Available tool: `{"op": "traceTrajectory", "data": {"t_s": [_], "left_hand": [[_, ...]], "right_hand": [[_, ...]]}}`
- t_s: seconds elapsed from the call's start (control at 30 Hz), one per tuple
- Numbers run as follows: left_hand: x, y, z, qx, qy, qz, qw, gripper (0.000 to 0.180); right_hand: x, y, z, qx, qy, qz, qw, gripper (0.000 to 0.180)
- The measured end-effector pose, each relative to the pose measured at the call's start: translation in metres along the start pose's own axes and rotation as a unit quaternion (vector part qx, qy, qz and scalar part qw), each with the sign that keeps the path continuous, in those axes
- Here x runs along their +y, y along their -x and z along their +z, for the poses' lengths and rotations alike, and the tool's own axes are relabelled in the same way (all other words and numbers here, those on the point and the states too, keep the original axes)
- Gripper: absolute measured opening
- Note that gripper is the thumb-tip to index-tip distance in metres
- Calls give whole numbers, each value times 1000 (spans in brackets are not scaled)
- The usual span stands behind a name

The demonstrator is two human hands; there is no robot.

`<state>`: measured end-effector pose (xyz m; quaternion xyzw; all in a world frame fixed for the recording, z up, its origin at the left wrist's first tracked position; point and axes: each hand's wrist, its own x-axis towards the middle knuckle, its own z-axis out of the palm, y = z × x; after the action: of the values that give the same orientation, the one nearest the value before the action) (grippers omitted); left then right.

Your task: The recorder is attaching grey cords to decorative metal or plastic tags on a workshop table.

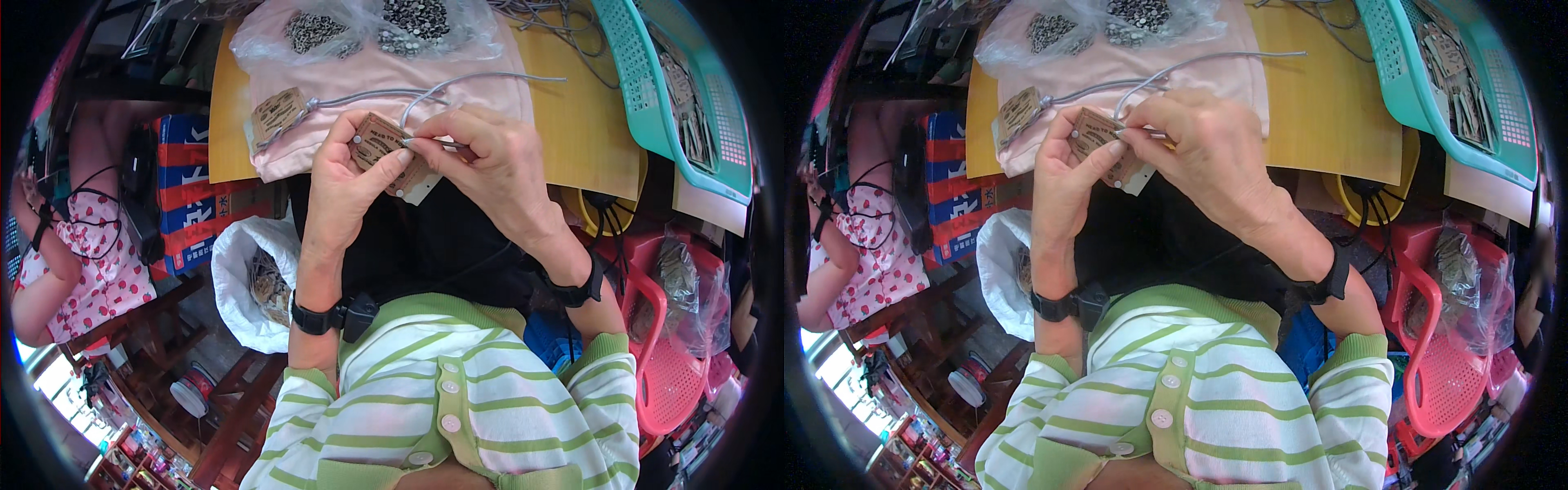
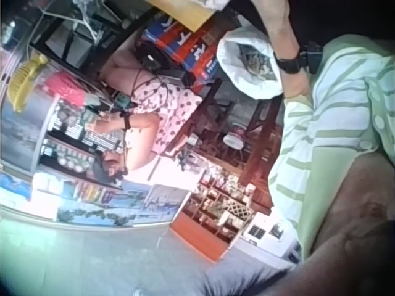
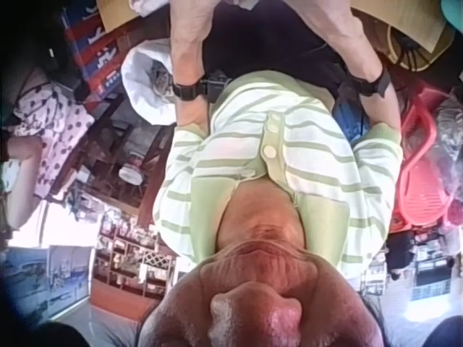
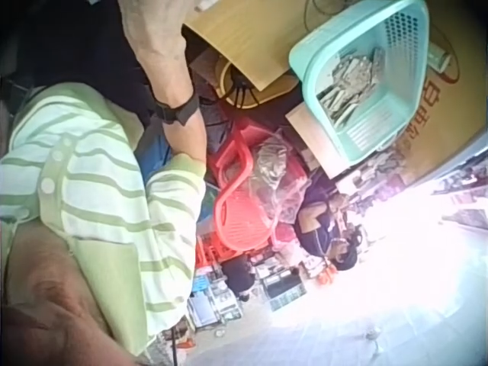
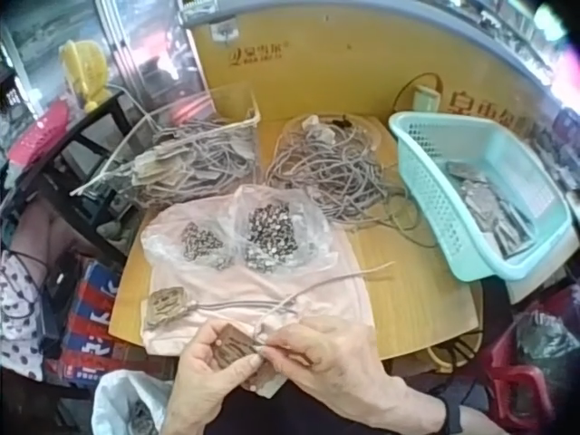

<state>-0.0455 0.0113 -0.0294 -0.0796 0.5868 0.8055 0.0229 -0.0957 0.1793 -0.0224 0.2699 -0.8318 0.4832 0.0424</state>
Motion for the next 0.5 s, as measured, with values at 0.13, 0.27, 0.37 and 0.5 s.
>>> {"op": "traceTrajectory", "data": {"t_s": [0.13, 0.27, 0.37, 0.5], "left_hand": [[-4, 1, -2, -1, -22, 3, 1000, 32], [-4, 2, -3, -3, -7, -5, 1000, 28], [-3, 2, 0, 6, -11, -3, 1000, 25], [-3, 2, 0, 3, -8, -2, 1000, 23]], "right_hand": [[-3, 0, 1, 9, -7, 7, 1000, 9], [-5, -1, -2, -11, -28, 26, 999, 9], [-5, -2, -3, -20, -29, 26, 999, 9], [-7, -3, -4, -23, -10, 12, 1000, 9]]}}
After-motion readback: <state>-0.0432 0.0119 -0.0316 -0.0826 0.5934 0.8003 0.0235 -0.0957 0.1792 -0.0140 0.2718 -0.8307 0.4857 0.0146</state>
